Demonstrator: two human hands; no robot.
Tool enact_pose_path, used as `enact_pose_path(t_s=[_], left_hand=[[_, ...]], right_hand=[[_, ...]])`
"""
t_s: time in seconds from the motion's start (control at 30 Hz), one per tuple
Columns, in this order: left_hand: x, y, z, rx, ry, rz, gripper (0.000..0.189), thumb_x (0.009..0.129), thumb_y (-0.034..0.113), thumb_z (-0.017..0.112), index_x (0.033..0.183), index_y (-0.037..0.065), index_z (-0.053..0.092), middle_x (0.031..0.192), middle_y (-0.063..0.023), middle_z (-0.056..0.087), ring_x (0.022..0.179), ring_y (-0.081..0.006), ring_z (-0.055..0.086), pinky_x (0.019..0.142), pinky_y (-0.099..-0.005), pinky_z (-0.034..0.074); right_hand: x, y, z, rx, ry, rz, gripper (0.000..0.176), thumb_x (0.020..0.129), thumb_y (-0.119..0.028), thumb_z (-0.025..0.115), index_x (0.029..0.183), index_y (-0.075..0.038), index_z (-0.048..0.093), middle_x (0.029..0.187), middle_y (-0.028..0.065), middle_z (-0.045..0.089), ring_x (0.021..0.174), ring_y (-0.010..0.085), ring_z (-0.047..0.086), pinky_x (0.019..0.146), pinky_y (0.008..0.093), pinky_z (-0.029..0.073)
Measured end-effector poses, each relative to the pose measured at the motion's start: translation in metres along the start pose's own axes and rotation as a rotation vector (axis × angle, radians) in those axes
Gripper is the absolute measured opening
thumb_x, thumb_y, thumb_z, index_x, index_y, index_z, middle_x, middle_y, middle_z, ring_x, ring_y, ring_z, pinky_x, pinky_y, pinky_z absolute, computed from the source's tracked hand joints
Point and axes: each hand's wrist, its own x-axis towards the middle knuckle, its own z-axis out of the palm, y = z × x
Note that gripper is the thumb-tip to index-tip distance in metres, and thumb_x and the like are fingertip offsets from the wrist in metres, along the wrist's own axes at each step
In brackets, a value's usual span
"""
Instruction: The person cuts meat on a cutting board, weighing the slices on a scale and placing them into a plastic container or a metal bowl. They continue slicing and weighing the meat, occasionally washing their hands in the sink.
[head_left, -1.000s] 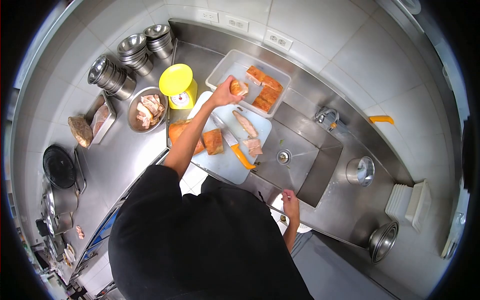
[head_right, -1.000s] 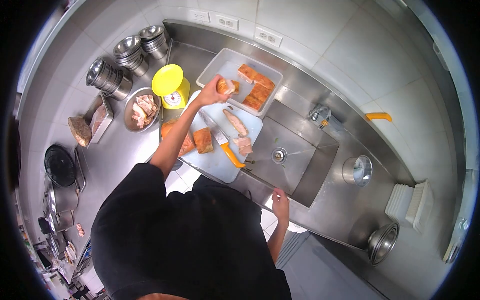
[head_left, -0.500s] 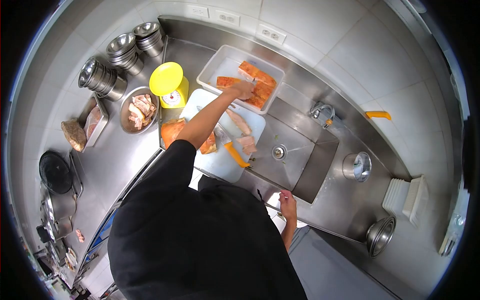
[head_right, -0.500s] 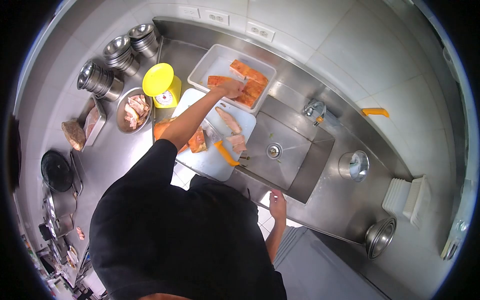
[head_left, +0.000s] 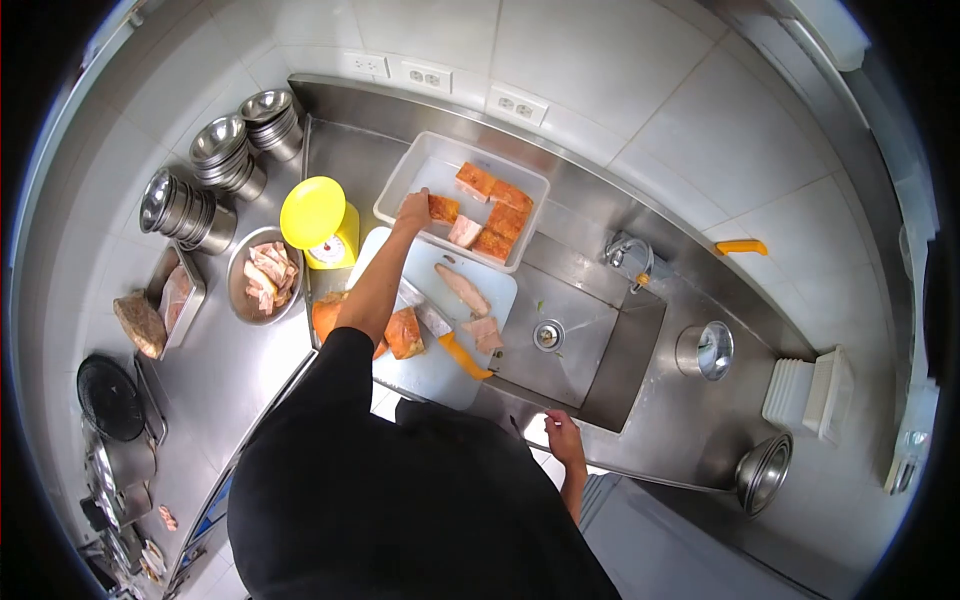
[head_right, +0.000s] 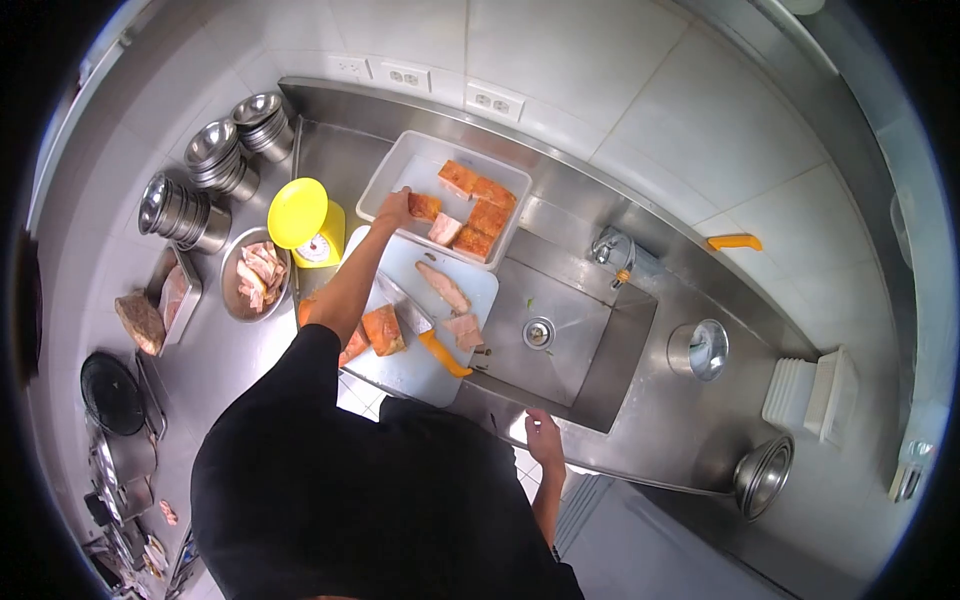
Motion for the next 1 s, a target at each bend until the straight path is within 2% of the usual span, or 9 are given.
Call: enact_pose_path(t_s=[0.07,0.2,0.4,0.53,0.63,0.73,0.87,0.97,1.0], left_hand=[[0.006,0.011,0.003,-0.088,0.069,0.019,0.042,0.084,0.003,0.069,0.125,0.003,0.061,0.120,-0.0275,0.067,0.112,-0.0417,0.067,0.095,-0.0482,0.057],[0.029,0.028,0.001,-0.154,0.040,0.160,0.056,0.081,0.002,0.074,0.134,0.008,0.057,0.116,-0.0270,0.066,0.112,-0.0428,0.065,0.096,-0.0492,0.055],[0.044,0.044,0.022,-0.125,0.054,0.153,0.073,0.084,0.014,0.078,0.147,0.015,0.043,0.126,-0.0246,0.055,0.109,-0.0461,0.065,0.093,-0.0507,0.058],[0.025,0.032,0.014,-0.391,0.102,0.151,0.078,0.080,0.023,0.083,0.145,0.005,0.042,0.134,-0.0271,0.053,0.123,-0.0447,0.058,0.100,-0.0515,0.053],[-0.016,0.056,0.008,-0.160,0.001,0.202,0.087,0.073,0.031,0.087,0.142,0.002,0.043,0.141,-0.0282,0.051,0.127,-0.0439,0.055,0.102,-0.0502,0.052],[-0.035,0.071,0.001,0.058,-0.237,0.290,0.091,0.068,0.037,0.087,0.141,0.001,0.045,0.131,-0.0268,0.060,0.122,-0.0422,0.060,0.102,-0.0485,0.051],[-0.013,0.054,-0.002,-0.033,-0.277,0.359,0.060,0.069,0.026,0.082,0.120,0.001,0.061,0.120,-0.0215,0.067,0.118,-0.0371,0.063,0.101,-0.0454,0.052],[0.042,0.018,0.005,-0.126,-0.745,0.452,0.050,0.070,0.025,0.082,0.113,0.005,0.067,0.118,-0.0153,0.070,0.116,-0.0324,0.066,0.101,-0.0417,0.051],[0.039,0.014,0.006,-0.177,-0.629,0.409,0.050,0.070,0.026,0.082,0.113,0.005,0.067,0.120,-0.0165,0.069,0.116,-0.0331,0.065,0.101,-0.0415,0.051]], right_hand=[[0.007,-0.011,-0.005,-0.022,-0.001,0.000,0.030,0.101,-0.024,0.060,0.121,-0.002,0.066,0.103,0.0151,0.075,0.090,0.0247,0.074,0.082,0.0371,0.057],[0.014,-0.031,-0.013,-0.017,0.007,-0.017,0.030,0.101,-0.022,0.060,0.121,-0.001,0.066,0.103,0.0155,0.075,0.091,0.0252,0.074,0.081,0.0373,0.058],[0.016,-0.051,-0.010,-0.044,-0.015,0.000,0.029,0.100,-0.022,0.061,0.120,0.000,0.066,0.108,0.0166,0.074,0.093,0.0283,0.073,0.083,0.0388,0.057],[0.016,-0.057,0.000,-0.038,-0.059,-0.029,0.030,0.099,-0.023,0.061,0.119,-0.001,0.066,0.112,0.0179,0.072,0.097,0.0317,0.072,0.085,0.0412,0.056],[0.019,-0.059,0.002,-0.087,-0.050,-0.067,0.029,0.099,-0.023,0.061,0.119,-0.002,0.066,0.111,0.0179,0.072,0.095,0.0314,0.072,0.084,0.0403,0.056],[0.019,-0.067,-0.001,-0.047,-0.060,-0.049,0.028,0.100,-0.022,0.061,0.119,-0.001,0.066,0.109,0.0183,0.073,0.092,0.0313,0.073,0.082,0.0387,0.057],[0.019,-0.064,-0.007,-0.037,-0.031,-0.017,0.029,0.101,-0.022,0.060,0.121,-0.002,0.065,0.109,0.0162,0.073,0.093,0.0276,0.073,0.082,0.0373,0.057],[0.011,-0.056,-0.011,-0.022,-0.010,0.021,0.029,0.102,-0.022,0.060,0.122,-0.002,0.065,0.109,0.0146,0.073,0.093,0.0252,0.073,0.083,0.0369,0.057],[0.007,-0.053,-0.011,-0.025,-0.009,0.030,0.029,0.102,-0.022,0.060,0.122,-0.002,0.065,0.108,0.0142,0.074,0.093,0.0244,0.073,0.083,0.0368,0.057]])
